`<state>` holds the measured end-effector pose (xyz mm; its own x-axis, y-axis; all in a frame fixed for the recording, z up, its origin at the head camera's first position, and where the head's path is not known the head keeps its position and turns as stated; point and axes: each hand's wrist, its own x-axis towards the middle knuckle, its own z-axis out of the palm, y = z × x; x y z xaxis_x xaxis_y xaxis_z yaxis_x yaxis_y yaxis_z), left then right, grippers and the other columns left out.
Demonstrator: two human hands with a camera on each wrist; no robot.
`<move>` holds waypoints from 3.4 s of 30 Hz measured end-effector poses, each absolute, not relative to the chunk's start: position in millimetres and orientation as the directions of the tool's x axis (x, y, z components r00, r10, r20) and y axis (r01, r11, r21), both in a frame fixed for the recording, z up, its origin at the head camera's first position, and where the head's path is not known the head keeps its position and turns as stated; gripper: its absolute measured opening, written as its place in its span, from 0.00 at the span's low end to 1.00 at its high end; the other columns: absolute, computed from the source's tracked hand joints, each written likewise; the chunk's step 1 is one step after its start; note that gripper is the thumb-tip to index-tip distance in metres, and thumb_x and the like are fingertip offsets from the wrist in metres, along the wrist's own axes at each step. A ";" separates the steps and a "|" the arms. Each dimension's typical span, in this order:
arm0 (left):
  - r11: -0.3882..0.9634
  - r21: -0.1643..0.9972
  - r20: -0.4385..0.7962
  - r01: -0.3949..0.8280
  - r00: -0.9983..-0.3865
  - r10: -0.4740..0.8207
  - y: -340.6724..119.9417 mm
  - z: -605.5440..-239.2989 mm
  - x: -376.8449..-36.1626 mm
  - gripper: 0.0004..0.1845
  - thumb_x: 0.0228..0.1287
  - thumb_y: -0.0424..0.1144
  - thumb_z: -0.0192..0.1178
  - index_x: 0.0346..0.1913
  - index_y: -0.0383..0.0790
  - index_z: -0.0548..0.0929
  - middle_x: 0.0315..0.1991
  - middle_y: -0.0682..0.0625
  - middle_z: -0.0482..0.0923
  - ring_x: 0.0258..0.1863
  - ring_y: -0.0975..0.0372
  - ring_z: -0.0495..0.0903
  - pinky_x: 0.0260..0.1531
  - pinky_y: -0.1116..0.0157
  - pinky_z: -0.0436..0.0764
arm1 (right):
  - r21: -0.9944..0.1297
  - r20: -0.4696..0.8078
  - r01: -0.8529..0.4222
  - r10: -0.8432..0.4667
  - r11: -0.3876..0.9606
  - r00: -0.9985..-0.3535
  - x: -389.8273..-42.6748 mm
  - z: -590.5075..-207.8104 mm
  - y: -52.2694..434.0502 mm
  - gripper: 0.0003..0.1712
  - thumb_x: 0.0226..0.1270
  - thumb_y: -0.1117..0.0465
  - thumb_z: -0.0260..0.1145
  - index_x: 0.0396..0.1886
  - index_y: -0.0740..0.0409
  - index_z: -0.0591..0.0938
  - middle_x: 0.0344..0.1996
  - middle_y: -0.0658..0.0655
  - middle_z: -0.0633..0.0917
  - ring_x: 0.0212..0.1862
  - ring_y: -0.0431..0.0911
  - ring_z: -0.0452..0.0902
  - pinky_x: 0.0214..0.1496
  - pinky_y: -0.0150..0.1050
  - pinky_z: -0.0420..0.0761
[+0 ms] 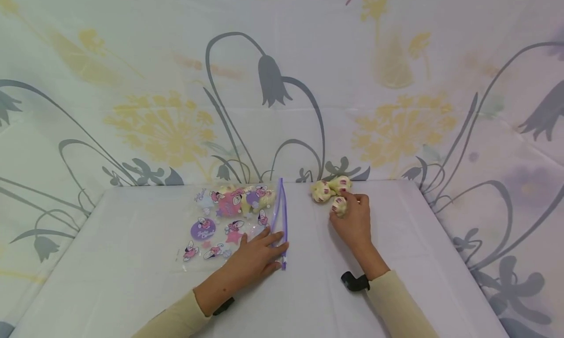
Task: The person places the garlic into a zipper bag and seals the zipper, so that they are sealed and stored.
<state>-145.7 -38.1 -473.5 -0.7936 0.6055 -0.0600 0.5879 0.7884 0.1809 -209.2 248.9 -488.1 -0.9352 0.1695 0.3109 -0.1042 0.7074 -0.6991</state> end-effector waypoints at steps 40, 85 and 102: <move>0.782 0.196 -0.036 0.592 -0.792 0.609 -39.9 -474.1 -148.0 0.27 0.75 0.54 0.65 0.74 0.56 0.80 0.78 0.51 0.70 0.80 0.46 0.65 0.62 0.25 0.70 | -0.746 0.241 -0.156 0.044 0.647 -0.970 -206.3 -461.2 212.7 0.35 0.64 0.60 0.75 0.66 0.72 0.74 0.57 0.69 0.85 0.55 0.60 0.82 0.57 0.54 0.81; 0.780 0.129 -0.013 0.612 -0.785 0.619 -36.2 -477.4 -150.1 0.27 0.74 0.54 0.66 0.73 0.58 0.81 0.76 0.53 0.72 0.78 0.46 0.68 0.59 0.26 0.73 | -0.726 0.199 -0.240 -0.138 0.644 -0.970 -232.9 -474.6 154.6 0.25 0.70 0.61 0.74 0.63 0.69 0.84 0.53 0.69 0.85 0.50 0.61 0.87 0.52 0.53 0.88; 0.775 0.117 -0.017 0.620 -0.779 0.626 -37.6 -476.7 -149.1 0.26 0.74 0.53 0.66 0.72 0.57 0.81 0.76 0.54 0.72 0.78 0.46 0.68 0.59 0.27 0.75 | -0.822 0.224 -0.226 -0.068 0.523 -0.972 -243.7 -489.3 137.2 0.23 0.68 0.68 0.74 0.59 0.73 0.82 0.53 0.70 0.85 0.56 0.61 0.86 0.57 0.49 0.87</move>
